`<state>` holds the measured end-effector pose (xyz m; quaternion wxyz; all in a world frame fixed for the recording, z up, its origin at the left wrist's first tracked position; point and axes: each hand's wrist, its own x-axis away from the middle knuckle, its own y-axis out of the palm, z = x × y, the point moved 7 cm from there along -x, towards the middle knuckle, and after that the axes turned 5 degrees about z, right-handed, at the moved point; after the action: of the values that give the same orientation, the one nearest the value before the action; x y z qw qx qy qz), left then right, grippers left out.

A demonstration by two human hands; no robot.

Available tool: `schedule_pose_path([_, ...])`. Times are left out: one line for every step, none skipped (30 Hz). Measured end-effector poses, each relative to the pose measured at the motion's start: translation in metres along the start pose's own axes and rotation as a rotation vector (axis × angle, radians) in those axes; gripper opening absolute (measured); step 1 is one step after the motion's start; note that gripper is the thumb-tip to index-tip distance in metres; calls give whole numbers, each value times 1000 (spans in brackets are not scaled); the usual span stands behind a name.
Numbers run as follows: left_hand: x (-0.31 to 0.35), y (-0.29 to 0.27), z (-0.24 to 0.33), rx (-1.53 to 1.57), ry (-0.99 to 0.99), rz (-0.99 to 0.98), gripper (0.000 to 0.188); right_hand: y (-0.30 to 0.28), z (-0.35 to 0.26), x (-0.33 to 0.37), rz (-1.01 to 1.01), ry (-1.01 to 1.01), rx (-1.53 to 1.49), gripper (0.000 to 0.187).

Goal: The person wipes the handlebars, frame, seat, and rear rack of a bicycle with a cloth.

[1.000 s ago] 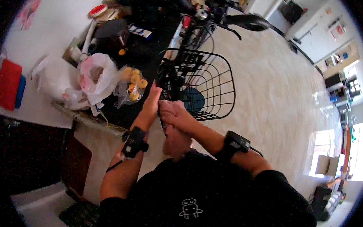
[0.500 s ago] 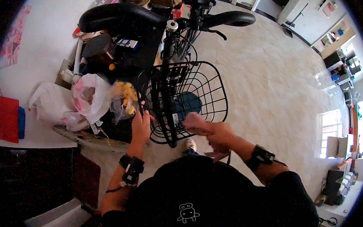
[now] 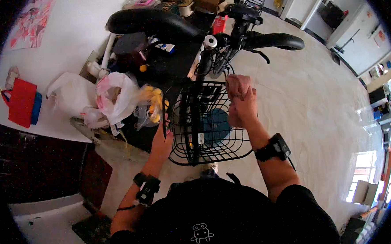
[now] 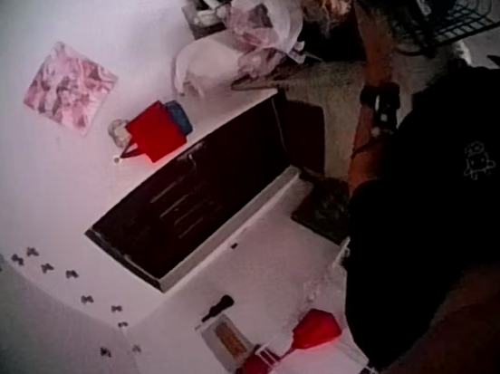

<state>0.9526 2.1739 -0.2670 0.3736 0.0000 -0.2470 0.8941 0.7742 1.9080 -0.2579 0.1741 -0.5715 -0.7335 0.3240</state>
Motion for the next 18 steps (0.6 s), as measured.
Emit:
schedule_pose_path([2, 0, 4, 6, -2, -22, 56, 2, -9, 4, 41, -38, -4, 56])
schedule_pose_path([-1, -8, -14, 15, 130, 47, 55, 8, -17, 8, 75, -70, -53, 54])
schedule_pose_path([-1, -7, 0, 18, 137, 43, 55, 14, -11, 9, 83, -70, -52, 54])
schedule_pose_path([-1, -3, 6, -37, 32, -9, 55, 20, -8, 12, 82, -123, -45, 54])
schedule_pose_path([3, -3, 6, -97, -77, -49, 55, 25, -17, 19, 73, -182, -46, 55])
schedule_pose_path([3, -2, 3, -97, -71, -46, 55, 29, -26, 25, 71, -258, 2, 56])
schedule_pose_path([2, 1, 1, -98, 13, -39, 56, 33, -32, 27, 77, -260, 0, 56])
schedule_pose_path([1, 1, -3, -97, 97, -33, 57, 36, -40, 29, 56, -216, -12, 55])
schedule_pose_path([-2, 0, -16, -97, 102, -26, 57, 36, -57, 34, 31, -177, -28, 55])
schedule_pose_path([-5, 0, -27, -45, 162, -35, 57, 36, -74, 44, -18, -120, -27, 53])
schedule_pose_path([-7, 2, -31, 13, 224, -48, 58, 33, -89, 50, -13, -127, -24, 53])
schedule_pose_path([4, -3, 3, -16, 237, -45, 58, 36, -103, 57, -77, -194, -47, 52])
schedule_pose_path([1, 2, 5, -8, 239, -52, 58, 44, -114, 65, -144, -262, -70, 50])
schedule_pose_path([2, 2, 4, 17, 191, -79, 60, 54, -130, 73, -193, -323, -51, 50])
schedule_pose_path([4, -1, 1, 42, 145, -106, 62, 66, -144, 80, -241, -382, -32, 49])
schedule_pose_path([0, 5, -14, 94, 185, -150, 68, 84, -151, 89, -291, -443, 44, 52])
schedule_pose_path([4, 1, -11, 102, 186, -146, 68, 86, -154, 93, -292, -449, 50, 52])
schedule_pose_path([9, 1, -6, 16, 213, -166, 70, 87, -157, 99, -286, -468, 20, 52])
